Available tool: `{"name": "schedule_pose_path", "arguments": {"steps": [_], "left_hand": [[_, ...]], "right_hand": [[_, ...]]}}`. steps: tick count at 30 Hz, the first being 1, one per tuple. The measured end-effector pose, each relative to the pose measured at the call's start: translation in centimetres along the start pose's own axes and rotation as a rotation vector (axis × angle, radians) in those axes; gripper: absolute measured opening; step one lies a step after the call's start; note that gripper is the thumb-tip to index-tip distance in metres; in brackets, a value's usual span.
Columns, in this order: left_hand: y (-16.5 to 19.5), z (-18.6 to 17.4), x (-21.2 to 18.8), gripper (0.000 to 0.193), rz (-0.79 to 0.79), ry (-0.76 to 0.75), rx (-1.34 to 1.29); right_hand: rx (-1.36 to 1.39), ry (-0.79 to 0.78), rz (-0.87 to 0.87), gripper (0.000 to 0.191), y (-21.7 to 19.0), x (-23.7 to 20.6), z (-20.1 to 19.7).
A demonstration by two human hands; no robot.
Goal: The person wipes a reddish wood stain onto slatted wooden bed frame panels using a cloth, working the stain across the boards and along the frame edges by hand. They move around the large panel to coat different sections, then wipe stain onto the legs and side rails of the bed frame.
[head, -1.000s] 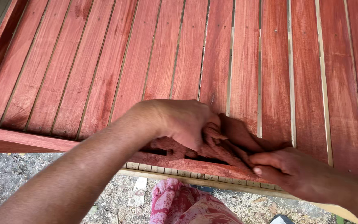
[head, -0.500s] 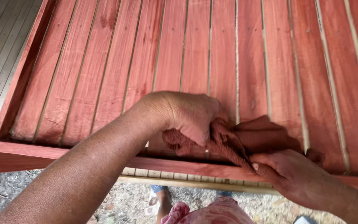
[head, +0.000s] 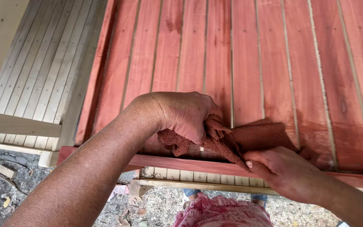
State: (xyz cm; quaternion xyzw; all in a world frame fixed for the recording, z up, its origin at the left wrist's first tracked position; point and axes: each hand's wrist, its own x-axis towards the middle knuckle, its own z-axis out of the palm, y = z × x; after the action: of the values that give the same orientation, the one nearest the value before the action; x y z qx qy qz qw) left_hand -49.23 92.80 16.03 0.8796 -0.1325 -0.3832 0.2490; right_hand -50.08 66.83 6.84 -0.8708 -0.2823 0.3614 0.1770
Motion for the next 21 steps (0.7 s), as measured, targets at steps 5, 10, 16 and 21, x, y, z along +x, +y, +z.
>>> {"name": "schedule_pose_path", "arguments": {"steps": [5, 10, 16, 21], "left_hand": [[-4.3, -0.8, -4.4, 0.042, -0.13, 0.032, -0.021], [-8.3, -1.5, -8.5, 0.045, -0.129, 0.081, -0.02], [-12.0, -2.7, -12.4, 0.044, -0.216, 0.181, -0.058], [-13.1, -3.8, -14.2, 0.044, -0.239, 0.252, -0.016]], "right_hand": [[0.016, -0.036, -0.031, 0.038, -5.4, 2.9, 2.0], [0.043, -0.073, -0.135, 0.034, -10.1, 6.0, 3.3], [0.148, -0.158, -0.232, 0.03, -15.0, 10.0, 4.8], [0.113, -0.209, -0.35, 0.032, -19.2, 13.5, 6.4]]}}
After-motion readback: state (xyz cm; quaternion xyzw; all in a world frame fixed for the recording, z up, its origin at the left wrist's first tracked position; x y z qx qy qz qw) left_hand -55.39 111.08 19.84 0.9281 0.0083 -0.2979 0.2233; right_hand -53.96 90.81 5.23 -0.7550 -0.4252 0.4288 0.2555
